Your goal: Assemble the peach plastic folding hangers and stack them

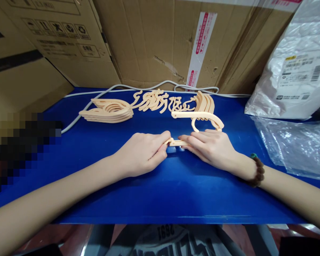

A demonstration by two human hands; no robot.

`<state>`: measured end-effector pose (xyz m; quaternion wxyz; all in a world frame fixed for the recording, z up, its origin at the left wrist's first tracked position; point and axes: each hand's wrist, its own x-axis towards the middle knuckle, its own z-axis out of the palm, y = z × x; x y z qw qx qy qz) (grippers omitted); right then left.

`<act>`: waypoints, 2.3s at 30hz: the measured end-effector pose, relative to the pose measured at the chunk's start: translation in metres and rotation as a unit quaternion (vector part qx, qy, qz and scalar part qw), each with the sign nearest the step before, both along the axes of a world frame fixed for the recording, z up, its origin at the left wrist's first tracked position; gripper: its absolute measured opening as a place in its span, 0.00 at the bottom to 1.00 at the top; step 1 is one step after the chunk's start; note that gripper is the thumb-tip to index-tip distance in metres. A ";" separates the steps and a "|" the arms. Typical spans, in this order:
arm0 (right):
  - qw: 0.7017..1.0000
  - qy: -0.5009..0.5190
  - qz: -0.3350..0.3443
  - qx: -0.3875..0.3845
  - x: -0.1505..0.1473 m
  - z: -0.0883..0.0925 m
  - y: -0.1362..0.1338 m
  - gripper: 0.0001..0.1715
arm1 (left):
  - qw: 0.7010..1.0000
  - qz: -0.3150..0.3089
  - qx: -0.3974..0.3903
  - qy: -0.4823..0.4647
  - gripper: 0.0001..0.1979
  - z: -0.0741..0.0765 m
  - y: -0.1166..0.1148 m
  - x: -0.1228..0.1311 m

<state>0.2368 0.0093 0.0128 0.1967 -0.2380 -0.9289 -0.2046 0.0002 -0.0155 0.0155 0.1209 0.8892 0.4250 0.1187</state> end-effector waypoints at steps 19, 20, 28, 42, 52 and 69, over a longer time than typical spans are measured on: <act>0.999 -0.039 -0.003 -0.014 -0.002 -0.004 0.001 0.21 | 0.969 -0.001 0.167 0.183 0.14 -0.008 0.002 0.006; 0.999 -0.041 -0.005 -0.019 -0.002 -0.005 0.001 0.21 | 0.966 -0.005 0.182 0.184 0.14 -0.009 0.003 0.006; 0.995 -0.049 -0.011 -0.085 -0.001 -0.006 0.002 0.23 | 0.934 -0.019 0.305 0.184 0.20 -0.012 0.001 0.007; 0.986 -0.044 0.014 -0.163 0.002 -0.005 0.004 0.26 | 0.906 -0.039 0.384 0.173 0.15 -0.007 -0.008 0.007; 0.992 -0.041 0.010 -0.123 0.001 -0.004 0.002 0.25 | 0.919 -0.051 0.368 0.131 0.16 -0.006 -0.002 0.005; 0.995 0.070 -0.008 -0.070 0.003 0.002 0.005 0.18 | 0.945 -0.011 0.316 0.083 0.15 -0.002 0.002 0.000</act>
